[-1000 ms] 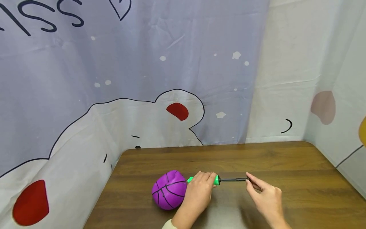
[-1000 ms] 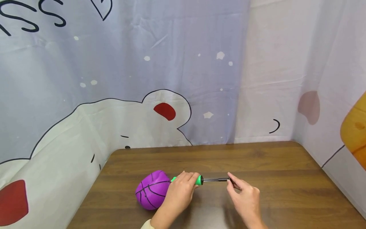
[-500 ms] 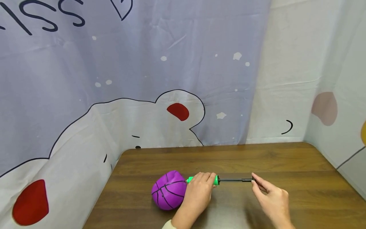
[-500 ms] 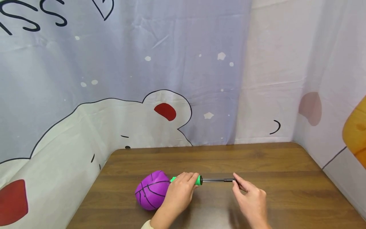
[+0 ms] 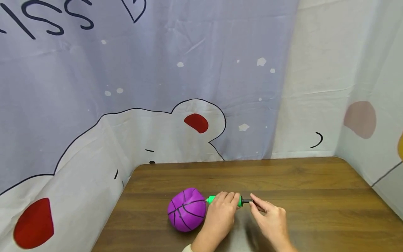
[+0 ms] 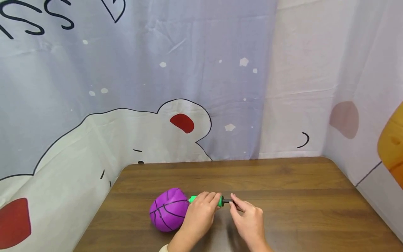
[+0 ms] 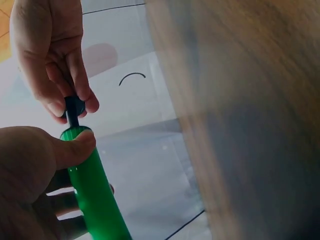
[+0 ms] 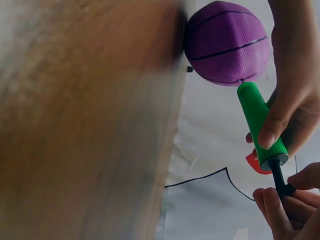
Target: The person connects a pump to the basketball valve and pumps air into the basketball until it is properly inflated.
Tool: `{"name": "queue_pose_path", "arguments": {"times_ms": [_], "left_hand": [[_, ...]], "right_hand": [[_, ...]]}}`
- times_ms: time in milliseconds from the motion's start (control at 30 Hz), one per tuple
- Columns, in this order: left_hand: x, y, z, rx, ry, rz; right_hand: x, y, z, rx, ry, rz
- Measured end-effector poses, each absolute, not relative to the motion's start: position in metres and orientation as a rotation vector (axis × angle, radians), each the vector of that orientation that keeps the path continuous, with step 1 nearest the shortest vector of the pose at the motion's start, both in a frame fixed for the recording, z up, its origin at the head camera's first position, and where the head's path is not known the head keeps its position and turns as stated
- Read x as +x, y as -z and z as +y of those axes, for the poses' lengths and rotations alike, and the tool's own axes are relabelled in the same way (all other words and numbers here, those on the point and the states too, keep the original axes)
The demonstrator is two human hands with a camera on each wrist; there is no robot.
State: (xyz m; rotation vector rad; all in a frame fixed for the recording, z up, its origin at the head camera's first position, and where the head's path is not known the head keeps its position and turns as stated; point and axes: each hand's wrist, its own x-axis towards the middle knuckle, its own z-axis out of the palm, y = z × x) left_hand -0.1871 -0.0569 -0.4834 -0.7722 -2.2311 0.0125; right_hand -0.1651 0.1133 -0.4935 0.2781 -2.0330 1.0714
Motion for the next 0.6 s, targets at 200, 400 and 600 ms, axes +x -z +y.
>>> {"name": "queue_pose_path", "arguments": {"times_ms": [200,400,600], "left_hand": [[-0.187,0.481,-0.060,-0.771,0.073,-2.296],[-0.188,0.480,-0.062,-0.746,0.098,-2.342],[-0.188,0.479,-0.063,-0.735,0.110,-2.352]], "right_hand": [[-0.165,0.489,0.123,0.259,-1.105,-2.033],[-0.161,0.483,0.147,0.127,-1.054,-2.069],[-0.155,0.477,0.166,0.018,-1.043,-2.120]]}}
